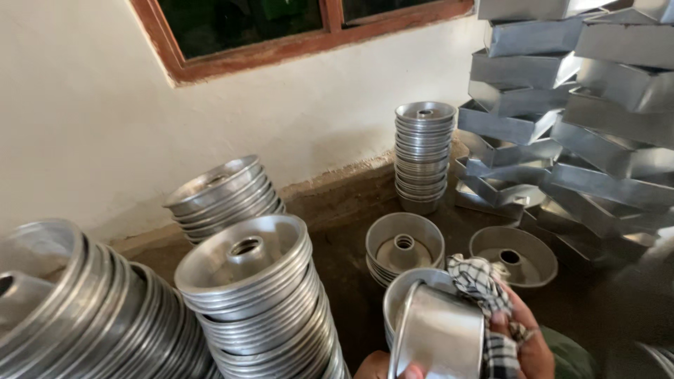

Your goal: The person sits on the floor and wipes the interior and exterior surfaces of metal parts using a cloth. They handle each part individually, rotating it to clean all sides, then place it into a stack.

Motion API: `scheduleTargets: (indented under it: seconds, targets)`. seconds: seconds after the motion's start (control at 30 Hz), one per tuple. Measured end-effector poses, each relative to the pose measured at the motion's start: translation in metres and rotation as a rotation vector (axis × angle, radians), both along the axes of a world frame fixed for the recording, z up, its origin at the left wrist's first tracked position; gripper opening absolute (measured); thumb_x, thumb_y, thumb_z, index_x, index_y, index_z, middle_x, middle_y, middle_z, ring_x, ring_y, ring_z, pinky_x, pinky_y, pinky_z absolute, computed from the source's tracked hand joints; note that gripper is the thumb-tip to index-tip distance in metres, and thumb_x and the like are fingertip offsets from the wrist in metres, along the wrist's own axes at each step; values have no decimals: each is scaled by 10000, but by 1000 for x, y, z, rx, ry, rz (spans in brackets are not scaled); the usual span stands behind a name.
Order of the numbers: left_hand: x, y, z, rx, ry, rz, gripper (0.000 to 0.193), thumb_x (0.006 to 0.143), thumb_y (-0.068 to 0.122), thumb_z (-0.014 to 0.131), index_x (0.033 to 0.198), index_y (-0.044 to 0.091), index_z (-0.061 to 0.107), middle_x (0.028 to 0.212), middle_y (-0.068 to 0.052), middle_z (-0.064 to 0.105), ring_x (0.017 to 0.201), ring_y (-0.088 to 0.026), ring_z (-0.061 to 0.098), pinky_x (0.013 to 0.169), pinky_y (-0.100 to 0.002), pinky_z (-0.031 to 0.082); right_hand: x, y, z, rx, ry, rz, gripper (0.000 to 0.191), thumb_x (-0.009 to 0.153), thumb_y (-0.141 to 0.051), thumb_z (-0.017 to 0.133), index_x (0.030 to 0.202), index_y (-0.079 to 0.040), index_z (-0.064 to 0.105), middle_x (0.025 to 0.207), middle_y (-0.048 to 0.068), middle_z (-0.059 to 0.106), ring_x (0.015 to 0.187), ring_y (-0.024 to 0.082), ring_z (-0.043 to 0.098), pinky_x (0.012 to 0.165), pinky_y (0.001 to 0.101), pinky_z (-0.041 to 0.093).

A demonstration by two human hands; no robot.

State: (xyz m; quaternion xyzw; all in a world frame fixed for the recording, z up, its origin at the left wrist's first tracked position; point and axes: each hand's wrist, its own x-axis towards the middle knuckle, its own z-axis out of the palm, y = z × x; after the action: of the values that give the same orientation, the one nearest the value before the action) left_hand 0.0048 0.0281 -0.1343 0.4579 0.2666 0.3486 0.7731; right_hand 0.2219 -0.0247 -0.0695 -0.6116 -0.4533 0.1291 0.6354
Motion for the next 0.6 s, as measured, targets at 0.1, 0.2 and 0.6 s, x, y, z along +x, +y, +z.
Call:
scheduleTargets:
  seconds: [0.1,0.2,0.6]
  targets:
    - [-18,4,37,66,106,-4,421,995,291,598,1324,36,658,1181,-140,733,1075,-262,716,918,-389,544,-2,11,-18,-144,102,29,540,942,-385,634,1337,-18,672,1175,282,668,997,384,641,815,488,518]
    - [-31,2,71,168,217,-32,392,992,277,605,1307,54,670,1160,-120,738,1057,-251,721,904,-382,547,-9,21,-40,-323,13,211,537,940,-389,636,1329,-20,678,1159,282,674,975,383,645,802,490,522]
    - [-68,-41,265,1478,814,202,302,970,200,630,1256,135,701,1059,-28,779,942,-220,757,788,-368,580,73,14,-40,-184,361,7,527,933,-406,644,1296,-28,702,1097,279,701,885,377,657,746,498,535]
